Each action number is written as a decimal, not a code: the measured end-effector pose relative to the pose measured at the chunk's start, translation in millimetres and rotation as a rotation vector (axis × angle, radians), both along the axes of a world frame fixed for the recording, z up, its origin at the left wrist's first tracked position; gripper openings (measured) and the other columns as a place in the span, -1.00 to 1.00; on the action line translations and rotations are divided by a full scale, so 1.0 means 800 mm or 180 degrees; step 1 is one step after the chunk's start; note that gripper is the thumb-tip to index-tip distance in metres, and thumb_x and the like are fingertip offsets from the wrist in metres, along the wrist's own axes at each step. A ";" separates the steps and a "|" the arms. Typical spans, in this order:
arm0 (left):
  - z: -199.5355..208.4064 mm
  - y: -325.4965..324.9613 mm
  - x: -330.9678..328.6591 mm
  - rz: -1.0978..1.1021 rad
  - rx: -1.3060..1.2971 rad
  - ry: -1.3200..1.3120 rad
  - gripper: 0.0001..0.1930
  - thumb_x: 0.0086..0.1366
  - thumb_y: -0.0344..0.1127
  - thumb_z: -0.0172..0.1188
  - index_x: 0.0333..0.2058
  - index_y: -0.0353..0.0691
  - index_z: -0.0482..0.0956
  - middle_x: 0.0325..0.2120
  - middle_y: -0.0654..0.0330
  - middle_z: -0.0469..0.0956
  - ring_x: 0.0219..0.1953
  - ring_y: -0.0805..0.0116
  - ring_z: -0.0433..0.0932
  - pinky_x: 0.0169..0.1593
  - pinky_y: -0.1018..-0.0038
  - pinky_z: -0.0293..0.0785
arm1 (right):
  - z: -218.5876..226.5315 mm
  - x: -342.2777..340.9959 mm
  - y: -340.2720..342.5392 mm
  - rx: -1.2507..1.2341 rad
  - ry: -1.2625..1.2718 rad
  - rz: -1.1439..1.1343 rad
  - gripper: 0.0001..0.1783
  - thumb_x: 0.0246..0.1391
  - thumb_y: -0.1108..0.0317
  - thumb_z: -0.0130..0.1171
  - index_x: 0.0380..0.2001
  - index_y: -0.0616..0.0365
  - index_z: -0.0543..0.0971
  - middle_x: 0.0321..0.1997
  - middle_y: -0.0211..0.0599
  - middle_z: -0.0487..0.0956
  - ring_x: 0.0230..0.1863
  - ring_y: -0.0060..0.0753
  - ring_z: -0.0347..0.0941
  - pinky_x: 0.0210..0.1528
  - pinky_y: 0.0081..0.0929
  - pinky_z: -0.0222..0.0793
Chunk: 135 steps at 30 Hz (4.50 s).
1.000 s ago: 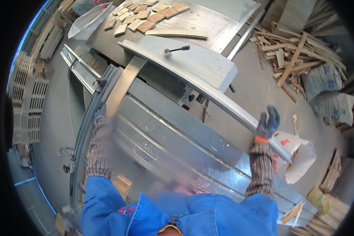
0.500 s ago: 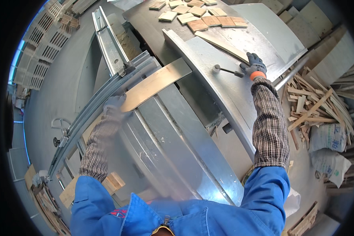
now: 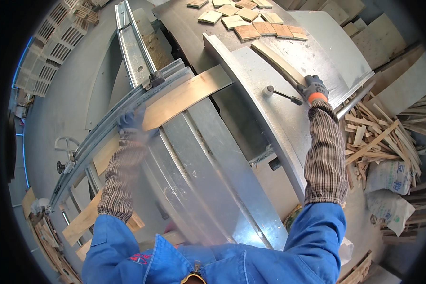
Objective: The person uses a table saw to cut small wooden pieces. They feed each piece through the saw, collect the cut pieces, and place them into a white sack. The person also sorts and stacks the cut pieces on the table.
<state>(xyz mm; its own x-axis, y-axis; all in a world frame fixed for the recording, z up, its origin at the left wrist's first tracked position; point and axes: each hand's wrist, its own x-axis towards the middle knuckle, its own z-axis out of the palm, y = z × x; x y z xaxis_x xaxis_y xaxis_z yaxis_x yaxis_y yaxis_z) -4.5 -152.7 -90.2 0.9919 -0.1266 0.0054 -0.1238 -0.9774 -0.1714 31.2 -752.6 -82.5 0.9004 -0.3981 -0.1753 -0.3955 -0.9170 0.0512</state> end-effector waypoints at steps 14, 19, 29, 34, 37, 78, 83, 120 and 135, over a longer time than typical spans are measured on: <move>0.021 0.007 0.014 -0.0047 0.0074 0.0876 -0.14 0.03 0.38 0.31 0.33 0.41 0.31 0.47 0.02 -0.22 0.49 -0.03 -0.24 0.49 0.01 -0.49 | 0.107 -0.304 0.148 0.4658 -0.0680 -0.0836 -0.23 0.18 0.19 0.22 0.41 0.07 0.22 -0.39 -0.38 0.52 -0.55 -0.64 0.33 -0.56 -0.64 0.25; 0.035 -0.006 0.017 0.0124 0.0077 0.1040 -0.10 -0.04 0.40 0.36 0.32 0.43 0.33 0.49 0.04 -0.24 0.52 -0.01 -0.29 0.50 0.02 -0.47 | 0.060 -0.333 0.226 0.4979 -0.0287 -0.1079 -0.30 0.23 0.11 0.17 0.41 -0.08 0.27 -0.43 -0.45 0.47 -0.59 -0.65 0.30 -0.58 -0.63 0.19; 0.060 -0.018 0.014 0.0298 0.0228 0.1412 -0.11 0.03 0.37 0.33 0.36 0.51 0.22 0.50 0.05 -0.30 0.52 -0.03 -0.34 0.48 -0.06 -0.47 | 0.005 -0.286 0.286 0.4810 -0.0434 -0.1749 -0.42 0.18 0.21 0.15 0.30 -0.28 0.43 -0.58 -0.47 0.44 -0.75 -0.67 0.16 -0.72 -0.62 0.02; 0.046 -0.007 0.017 0.0274 0.0216 0.1266 -0.06 -0.04 0.41 0.36 0.35 0.50 0.24 0.50 0.05 -0.30 0.52 -0.03 -0.29 0.49 -0.03 -0.46 | 0.006 -0.286 0.307 0.4767 -0.0552 -0.1789 -0.41 0.17 0.20 0.17 0.30 -0.24 0.43 -0.59 -0.48 0.44 -0.72 -0.65 0.20 -0.69 -0.61 0.06; 0.050 -0.008 0.015 0.0275 0.0231 0.1267 -0.06 -0.04 0.41 0.35 0.35 0.50 0.23 0.50 0.05 -0.30 0.52 -0.04 -0.30 0.49 -0.04 -0.47 | 0.003 -0.287 0.313 0.4833 -0.0649 -0.1837 -0.40 0.14 0.21 0.20 0.29 -0.26 0.45 -0.60 -0.48 0.44 -0.74 -0.65 0.18 -0.71 -0.61 0.04; 0.014 -0.008 -0.054 0.1367 -0.1649 0.0367 -0.22 0.08 0.26 0.34 0.25 0.08 0.44 0.40 -0.02 0.09 0.41 0.01 0.10 0.45 0.20 0.06 | -0.069 -0.425 0.309 0.5137 -0.1426 -0.1979 -0.43 0.22 0.36 0.15 0.31 -0.16 0.43 -0.51 -0.58 0.45 -0.62 -0.72 0.26 -0.58 -0.69 0.13; -0.120 0.075 -0.114 0.2992 -0.3744 -0.0540 -0.35 0.22 0.11 0.32 0.07 -0.34 0.52 0.08 0.04 0.53 0.04 0.16 0.54 0.10 0.39 0.52 | -0.058 -0.432 0.318 0.5248 -0.1443 -0.1946 -0.43 0.22 0.38 0.14 0.31 -0.17 0.43 -0.48 -0.56 0.46 -0.58 -0.72 0.27 -0.56 -0.68 0.16; -0.130 0.126 -0.094 0.2430 -0.4137 0.0074 -0.44 0.23 0.20 0.28 -0.07 -0.21 0.64 -0.12 0.11 0.63 -0.03 0.23 0.58 0.04 0.37 0.51 | -0.022 -0.311 0.323 0.4844 -0.0749 -0.1927 -0.41 0.22 0.20 0.12 0.33 -0.27 0.38 -0.56 -0.43 0.48 -0.71 -0.60 0.28 -0.69 -0.59 0.10; 0.040 0.020 -0.010 0.0278 0.0239 0.0811 0.11 -0.03 0.39 0.33 0.45 0.37 -0.04 0.46 0.09 -0.17 0.50 0.07 -0.21 0.50 0.04 -0.37 | -0.016 -0.298 0.324 0.4918 -0.0997 -0.2122 -0.40 0.11 0.25 0.24 0.27 -0.20 0.49 -0.57 -0.49 0.46 -0.72 -0.68 0.21 -0.67 -0.65 0.06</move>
<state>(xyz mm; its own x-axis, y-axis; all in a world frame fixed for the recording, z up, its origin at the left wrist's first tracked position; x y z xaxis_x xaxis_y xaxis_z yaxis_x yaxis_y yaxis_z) -12.4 -136.4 -58.2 0.9673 -0.0312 -0.2517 -0.0881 -0.9720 -0.2179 -207.1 -493.2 -95.0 0.7338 -0.3338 -0.5917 -0.5227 0.2790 -0.8056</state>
